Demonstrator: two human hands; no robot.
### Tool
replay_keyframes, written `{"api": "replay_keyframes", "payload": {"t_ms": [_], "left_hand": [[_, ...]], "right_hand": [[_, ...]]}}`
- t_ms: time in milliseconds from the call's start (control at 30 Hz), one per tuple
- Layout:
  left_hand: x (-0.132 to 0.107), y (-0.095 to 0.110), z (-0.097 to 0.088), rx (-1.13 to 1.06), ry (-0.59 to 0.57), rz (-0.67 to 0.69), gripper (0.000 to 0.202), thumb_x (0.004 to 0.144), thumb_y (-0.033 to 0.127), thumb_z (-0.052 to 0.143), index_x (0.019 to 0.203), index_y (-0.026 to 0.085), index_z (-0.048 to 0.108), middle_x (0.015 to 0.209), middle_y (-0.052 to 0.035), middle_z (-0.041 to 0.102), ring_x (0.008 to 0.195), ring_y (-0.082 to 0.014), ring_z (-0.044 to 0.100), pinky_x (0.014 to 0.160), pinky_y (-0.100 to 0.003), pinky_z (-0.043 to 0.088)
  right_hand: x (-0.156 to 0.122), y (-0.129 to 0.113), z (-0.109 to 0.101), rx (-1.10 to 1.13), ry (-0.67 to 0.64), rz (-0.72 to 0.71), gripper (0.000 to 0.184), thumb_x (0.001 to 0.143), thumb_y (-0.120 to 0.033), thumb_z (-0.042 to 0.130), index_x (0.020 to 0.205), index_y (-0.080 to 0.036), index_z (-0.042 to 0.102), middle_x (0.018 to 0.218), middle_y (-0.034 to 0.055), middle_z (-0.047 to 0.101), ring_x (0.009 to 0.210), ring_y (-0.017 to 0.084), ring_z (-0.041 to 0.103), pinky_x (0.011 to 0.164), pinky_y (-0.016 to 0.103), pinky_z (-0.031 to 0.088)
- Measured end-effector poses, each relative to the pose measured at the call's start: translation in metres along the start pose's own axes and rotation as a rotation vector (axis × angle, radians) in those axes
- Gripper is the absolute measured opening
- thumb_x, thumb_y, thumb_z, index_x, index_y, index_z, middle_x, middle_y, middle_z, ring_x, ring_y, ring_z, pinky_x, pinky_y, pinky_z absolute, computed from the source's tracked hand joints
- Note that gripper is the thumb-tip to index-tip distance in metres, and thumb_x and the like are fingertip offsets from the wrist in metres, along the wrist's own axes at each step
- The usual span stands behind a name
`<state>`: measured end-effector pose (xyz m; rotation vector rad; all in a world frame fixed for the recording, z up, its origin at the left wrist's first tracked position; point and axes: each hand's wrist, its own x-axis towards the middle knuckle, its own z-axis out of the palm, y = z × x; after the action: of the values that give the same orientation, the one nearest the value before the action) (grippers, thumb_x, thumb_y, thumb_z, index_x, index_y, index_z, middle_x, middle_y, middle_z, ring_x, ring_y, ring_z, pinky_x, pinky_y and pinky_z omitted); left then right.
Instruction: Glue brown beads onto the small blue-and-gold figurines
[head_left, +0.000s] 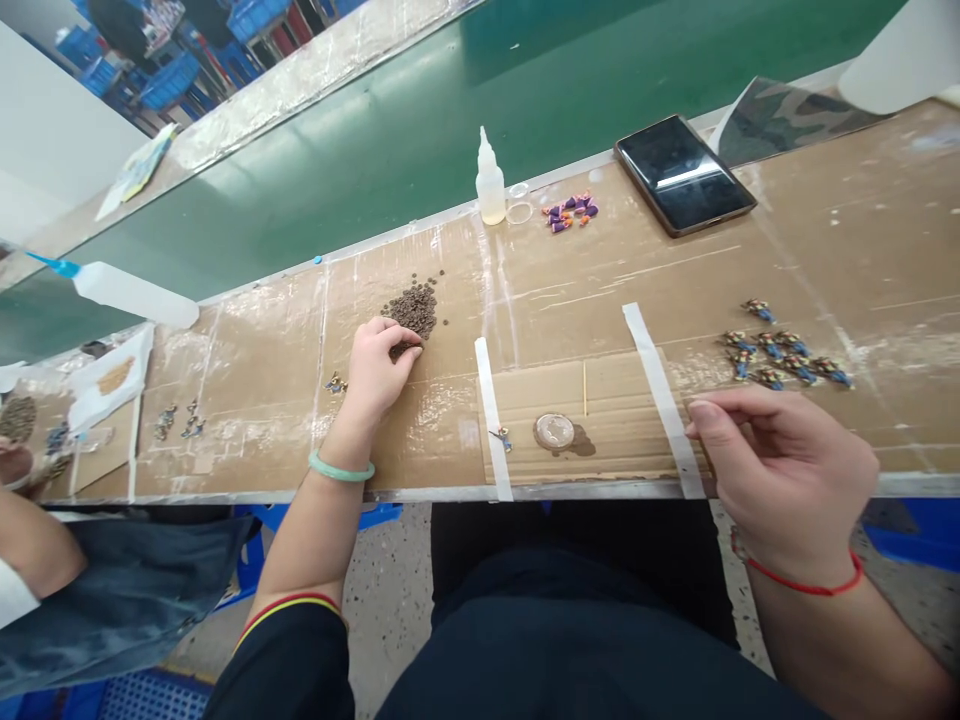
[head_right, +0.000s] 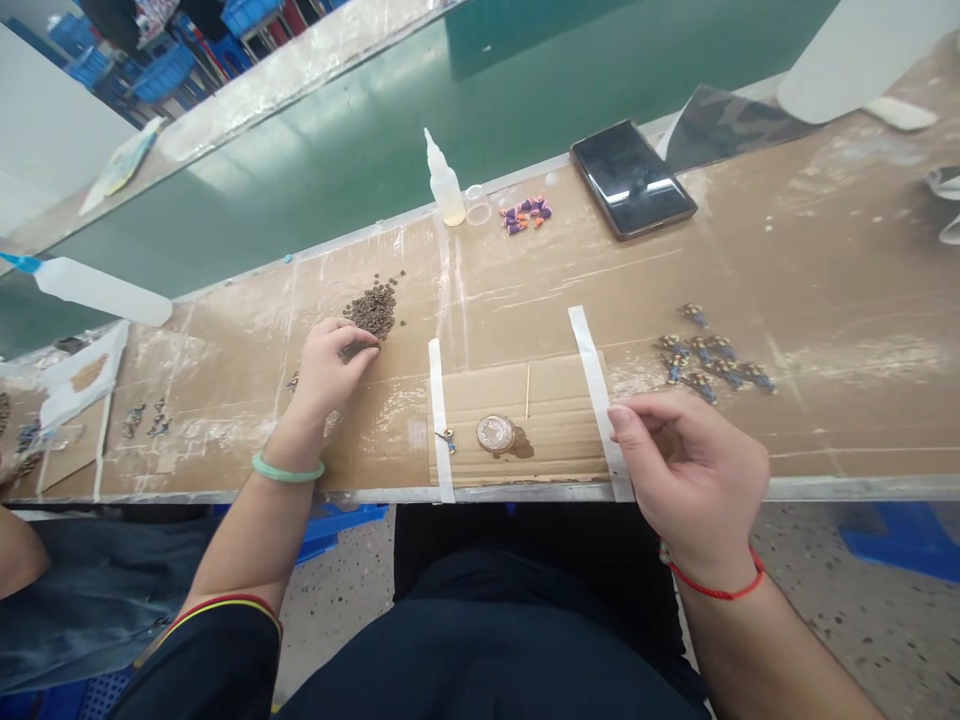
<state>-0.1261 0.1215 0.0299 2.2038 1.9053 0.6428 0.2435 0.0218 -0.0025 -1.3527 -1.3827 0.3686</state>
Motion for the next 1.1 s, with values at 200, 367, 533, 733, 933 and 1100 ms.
{"api": "replay_keyframes", "payload": {"t_ms": [200, 367, 533, 733, 933, 1100], "left_hand": [[0.003, -0.001, 0.003, 0.007, -0.017, 0.043, 0.007, 0.08, 0.016, 0.067, 0.079, 0.022, 0.072, 0.095, -0.0059, 0.065, 0.1, -0.0267, 0.059, 0.098, -0.049, 0.046], [0.002, 0.009, -0.002, 0.026, -0.025, 0.07, 0.011, 0.08, 0.013, 0.063, 0.073, 0.021, 0.066, 0.097, -0.0085, 0.067, 0.103, -0.0284, 0.058, 0.098, -0.05, 0.046], [-0.025, 0.046, -0.02, -0.351, 0.06, -0.076, 0.006, 0.086, 0.021, 0.062, 0.082, 0.02, 0.068, 0.086, -0.0058, 0.072, 0.08, -0.0195, 0.064, 0.075, -0.037, 0.054], [-0.064, 0.106, -0.024, -0.911, -0.167, -0.142, 0.014, 0.08, 0.03, 0.077, 0.076, 0.021, 0.067, 0.074, -0.003, 0.07, 0.057, -0.0115, 0.056, 0.053, -0.027, 0.051], [-0.086, 0.14, -0.017, -1.09, -0.141, -0.139, 0.016, 0.079, 0.033, 0.083, 0.086, 0.022, 0.073, 0.072, -0.0017, 0.071, 0.057, -0.0107, 0.061, 0.052, -0.023, 0.053], [-0.098, 0.151, -0.019, -1.141, -0.097, -0.138, 0.025, 0.075, 0.04, 0.087, 0.073, 0.02, 0.071, 0.068, -0.002, 0.072, 0.057, -0.0121, 0.065, 0.051, -0.022, 0.056]], "right_hand": [[0.0, -0.001, 0.001, -0.007, 0.003, 0.017, 0.008, 0.082, -0.026, 0.075, 0.075, -0.023, 0.072, 0.067, 0.0003, 0.068, 0.057, 0.014, 0.061, 0.053, 0.027, 0.048], [0.0, -0.001, 0.002, 0.007, 0.007, 0.0, 0.005, 0.083, -0.023, 0.074, 0.078, -0.023, 0.073, 0.069, 0.0003, 0.069, 0.057, 0.014, 0.061, 0.055, 0.028, 0.048], [0.0, 0.001, 0.002, 0.04, 0.014, -0.05, 0.005, 0.084, -0.017, 0.073, 0.081, -0.022, 0.073, 0.069, -0.0005, 0.068, 0.055, 0.013, 0.06, 0.054, 0.027, 0.046], [-0.002, -0.032, 0.007, 0.124, -0.031, -0.2, 0.01, 0.085, -0.015, 0.071, 0.086, -0.024, 0.071, 0.074, -0.0016, 0.069, 0.063, 0.014, 0.062, 0.061, 0.03, 0.049], [0.004, -0.088, 0.027, 0.323, -0.375, -0.477, 0.015, 0.092, -0.01, 0.065, 0.101, -0.022, 0.066, 0.083, 0.0009, 0.067, 0.073, 0.014, 0.062, 0.069, 0.029, 0.053], [0.001, -0.096, 0.031, 0.333, -0.358, -0.484, 0.013, 0.094, -0.013, 0.065, 0.102, -0.023, 0.068, 0.089, 0.0025, 0.064, 0.079, 0.014, 0.062, 0.072, 0.03, 0.055]]}}
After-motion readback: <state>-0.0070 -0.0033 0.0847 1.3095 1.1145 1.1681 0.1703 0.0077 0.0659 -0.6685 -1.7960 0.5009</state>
